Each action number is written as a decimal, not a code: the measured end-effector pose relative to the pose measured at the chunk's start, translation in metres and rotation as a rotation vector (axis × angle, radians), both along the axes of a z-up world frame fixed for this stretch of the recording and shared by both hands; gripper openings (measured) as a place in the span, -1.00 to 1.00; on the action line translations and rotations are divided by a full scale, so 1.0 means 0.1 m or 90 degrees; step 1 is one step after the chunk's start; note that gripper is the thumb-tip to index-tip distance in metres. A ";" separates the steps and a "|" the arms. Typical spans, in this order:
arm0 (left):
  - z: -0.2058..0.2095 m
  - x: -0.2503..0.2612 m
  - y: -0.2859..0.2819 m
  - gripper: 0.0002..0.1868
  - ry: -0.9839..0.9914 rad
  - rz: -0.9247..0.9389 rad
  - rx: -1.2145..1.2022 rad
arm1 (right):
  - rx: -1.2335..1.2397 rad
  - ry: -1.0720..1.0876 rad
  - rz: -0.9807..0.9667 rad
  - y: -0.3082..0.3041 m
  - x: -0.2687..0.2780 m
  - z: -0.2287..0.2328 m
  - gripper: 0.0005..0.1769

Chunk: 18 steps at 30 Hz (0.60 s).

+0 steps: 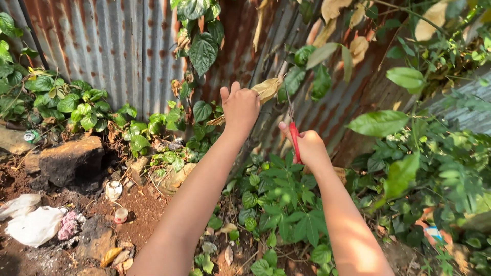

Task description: Pruning leaves and branches from various plants in a backyard using garden shears.

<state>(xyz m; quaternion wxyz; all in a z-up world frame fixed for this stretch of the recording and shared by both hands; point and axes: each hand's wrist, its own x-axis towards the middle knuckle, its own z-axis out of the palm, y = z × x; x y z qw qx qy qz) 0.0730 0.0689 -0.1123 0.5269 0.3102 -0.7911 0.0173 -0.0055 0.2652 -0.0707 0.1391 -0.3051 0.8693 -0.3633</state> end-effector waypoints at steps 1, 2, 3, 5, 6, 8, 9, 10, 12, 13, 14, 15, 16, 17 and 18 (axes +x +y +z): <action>-0.09 -0.01 0.10 -0.76 -0.001 -0.003 0.002 | 0.002 -0.001 -0.003 0.11 -0.02 -0.09 -0.15; -0.17 -0.02 0.18 -0.76 0.000 -0.005 0.007 | 0.013 0.016 0.006 0.21 -0.04 -0.18 -0.09; -0.24 -0.03 0.27 -0.75 0.001 -0.007 0.012 | 0.025 0.033 0.015 0.32 -0.05 -0.27 -0.04; -0.39 0.01 0.50 -0.76 -0.017 -0.004 0.018 | 0.040 0.027 0.007 0.54 0.02 -0.36 -0.09; -0.47 0.03 0.61 -0.76 -0.036 0.000 0.027 | 0.057 0.021 0.000 0.65 0.05 -0.41 -0.13; -0.63 0.12 0.88 -0.78 -0.061 -0.013 0.048 | 0.061 0.005 -0.010 0.89 0.13 -0.56 -0.11; -0.71 0.16 1.01 -0.80 -0.087 -0.026 0.070 | 0.066 -0.011 -0.020 1.01 0.17 -0.62 -0.09; -0.81 0.18 1.13 -0.80 -0.088 -0.030 0.068 | 0.064 -0.012 -0.023 1.13 0.14 -0.77 -0.09; -1.02 0.21 1.37 -0.81 -0.097 -0.080 0.125 | 0.061 -0.107 -0.058 1.39 0.11 -1.07 -0.22; -1.10 0.25 1.51 -0.81 -0.100 -0.087 0.122 | 0.058 -0.109 -0.065 1.55 0.10 -1.22 -0.22; -1.19 0.28 1.67 -0.84 -0.074 -0.113 0.126 | 0.007 -0.123 -0.029 1.75 0.09 -1.40 -0.18; -1.28 0.31 1.82 -0.87 -0.049 -0.139 0.130 | -0.044 -0.136 0.006 1.94 0.08 -1.57 -0.13; -1.34 0.32 1.96 -0.87 -0.053 -0.151 0.128 | -0.048 -0.138 -0.006 2.11 0.14 -1.60 -0.13; -1.40 0.34 2.10 -0.86 -0.090 -0.181 0.150 | 0.006 -0.120 -0.040 2.26 0.20 -1.64 -0.11; -1.49 0.36 2.27 -0.85 -0.128 -0.212 0.173 | 0.061 -0.104 -0.074 2.45 0.26 -1.70 -0.09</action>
